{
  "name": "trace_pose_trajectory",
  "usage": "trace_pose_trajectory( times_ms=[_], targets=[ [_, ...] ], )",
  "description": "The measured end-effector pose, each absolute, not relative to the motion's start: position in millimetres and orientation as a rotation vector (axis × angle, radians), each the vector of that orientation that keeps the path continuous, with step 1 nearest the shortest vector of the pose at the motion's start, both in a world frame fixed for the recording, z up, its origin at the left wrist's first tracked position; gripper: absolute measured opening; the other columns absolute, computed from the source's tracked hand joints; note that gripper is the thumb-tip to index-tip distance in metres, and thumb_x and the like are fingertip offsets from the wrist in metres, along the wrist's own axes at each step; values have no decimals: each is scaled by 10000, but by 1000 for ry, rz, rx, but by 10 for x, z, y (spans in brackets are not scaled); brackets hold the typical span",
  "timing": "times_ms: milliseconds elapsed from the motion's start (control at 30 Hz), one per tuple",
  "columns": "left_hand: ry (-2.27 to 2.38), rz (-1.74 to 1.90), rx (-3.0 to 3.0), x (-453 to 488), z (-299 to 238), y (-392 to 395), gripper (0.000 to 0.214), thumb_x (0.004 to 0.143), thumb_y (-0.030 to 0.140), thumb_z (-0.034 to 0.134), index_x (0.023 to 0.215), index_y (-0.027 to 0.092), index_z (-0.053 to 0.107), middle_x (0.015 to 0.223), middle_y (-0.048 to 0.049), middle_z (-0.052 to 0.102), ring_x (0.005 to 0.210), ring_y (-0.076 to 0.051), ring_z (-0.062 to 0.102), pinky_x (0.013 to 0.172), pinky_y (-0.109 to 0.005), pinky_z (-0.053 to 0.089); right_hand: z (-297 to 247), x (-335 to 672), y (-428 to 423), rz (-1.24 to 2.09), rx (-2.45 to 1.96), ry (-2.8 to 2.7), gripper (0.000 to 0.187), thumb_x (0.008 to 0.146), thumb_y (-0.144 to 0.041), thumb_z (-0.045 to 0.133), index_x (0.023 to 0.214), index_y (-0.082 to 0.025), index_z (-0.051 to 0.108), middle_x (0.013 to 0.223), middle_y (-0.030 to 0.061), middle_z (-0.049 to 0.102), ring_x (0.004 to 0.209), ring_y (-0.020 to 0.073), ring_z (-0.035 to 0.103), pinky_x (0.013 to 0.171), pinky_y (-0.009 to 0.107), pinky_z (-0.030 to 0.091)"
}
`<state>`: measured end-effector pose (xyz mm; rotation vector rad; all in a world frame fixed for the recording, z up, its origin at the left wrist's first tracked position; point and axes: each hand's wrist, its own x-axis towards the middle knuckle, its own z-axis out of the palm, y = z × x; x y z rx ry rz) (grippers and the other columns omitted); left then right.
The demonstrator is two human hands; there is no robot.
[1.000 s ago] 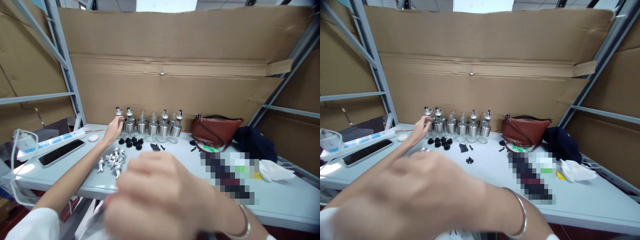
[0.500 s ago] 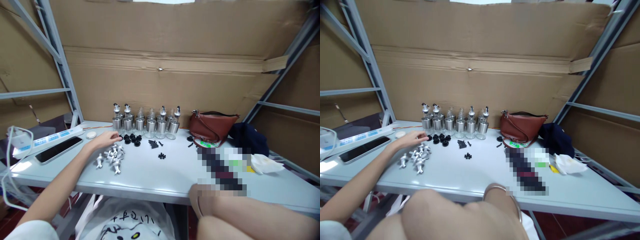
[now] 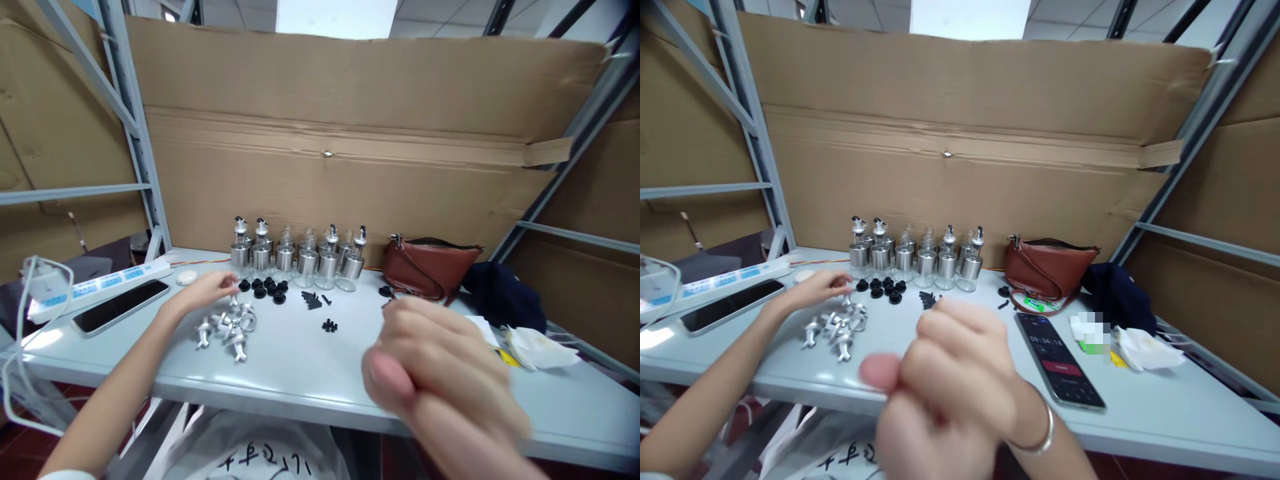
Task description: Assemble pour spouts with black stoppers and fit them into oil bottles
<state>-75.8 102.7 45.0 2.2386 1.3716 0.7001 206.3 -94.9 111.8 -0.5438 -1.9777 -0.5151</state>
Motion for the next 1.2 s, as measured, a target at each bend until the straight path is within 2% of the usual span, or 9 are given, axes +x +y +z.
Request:
trace_pose_trajectory(
  times_ms=[67, 167, 267, 500, 700, 833, 967, 1100, 1200],
  targets=[
    [1365, 1001, 2201, -674, 509, 846, 298, 718, 449, 580, 867, 192, 600, 611, 7, 605, 584, -163, 546, 573, -253, 395, 1053, 2043, -578, -665, -458, -1856, 292, 855, -124, 490, 600, -250, 422, 434, -40, 348, 408, 128, 334, 458, 300, 282],
    [1193, 1419, 1794, -357, 464, 452, 297, 752, 458, 553, 919, 218, 503, 585, 47, 531, 478, -111, 480, 476, -215, 369, 877, 2079, -99, -573, -490, -1951, 185, 865, -319, 505, 698, -242, 496, 483, -33, 439, 436, 118, 398, 471, 267, 321],
    [1038, 1350, 1426, 109, 250, 100, 349, 730, 481, 580, 882, 249, 369, 556, 86, 488, 381, -76, 415, 374, -172, 283, 711, 2103, 107, -176, -637, -2187, 275, 847, -463, 503, 864, -198, 574, 592, -12, 538, 496, 109, 469, 504, 240, 376],
    [806, 1144, 1133, 656, -61, -35, 412, 726, 471, 534, 839, 266, 194, 466, 161, 387, 273, -38, 261, 310, -112, 157, 638, 2116, 68, 779, -803, -2275, 158, 834, -284, 547, 802, -158, 636, 611, -12, 600, 537, 85, 521, 532, 212, 423],
    [759, 980, 1240, 634, -39, -56, 425, 760, 519, 518, 868, 263, 197, 655, 102, 523, 295, -67, 451, 277, -147, 294, 523, 2139, 150, 1190, -794, -2030, 191, 747, -328, 659, 694, -152, 603, 535, -41, 575, 446, 56, 486, 443, 186, 402],
    [853, 1212, 1440, 638, -121, -129, 374, 839, 501, 473, 1010, 273, 231, 1001, -37, 556, 542, -122, 635, 374, -209, 447, 432, 2159, 302, 1272, -793, -1770, 251, 704, -368, 699, 667, -159, 564, 488, -52, 569, 381, 52, 472, 360, 170, 353],
    [909, 1358, 1984, 665, -177, -174, 319, 882, 299, 501, 1163, 299, 351, 1219, -75, 475, 922, -155, 631, 707, -274, 542, 379, 2218, 407, 1329, -802, -1648, 292, 696, -404, 702, 658, -164, 540, 521, -35, 602, 396, 67, 512, 356, 176, 360],
    [947, 1378, 2287, 581, -211, -198, 228, 916, 198, 424, 1131, 265, 465, 1075, -38, 566, 787, -116, 611, 739, -267, 510, 377, 2312, 454, 1259, -919, -1830, 316, 746, -452, 635, 666, -152, 574, 504, -31, 573, 392, 64, 473, 403, 203, 360],
    [1028, 1341, 2273, 468, -287, -234, 193, 900, 209, 470, 1090, 242, 467, 1015, -24, 604, 731, -113, 607, 677, -252, 506, 402, 2439, 492, 925, -1119, -2075, 314, 761, -449, 616, 708, -141, 649, 564, -16, 571, 492, 77, 479, 499, 224, 376]
  ],
)
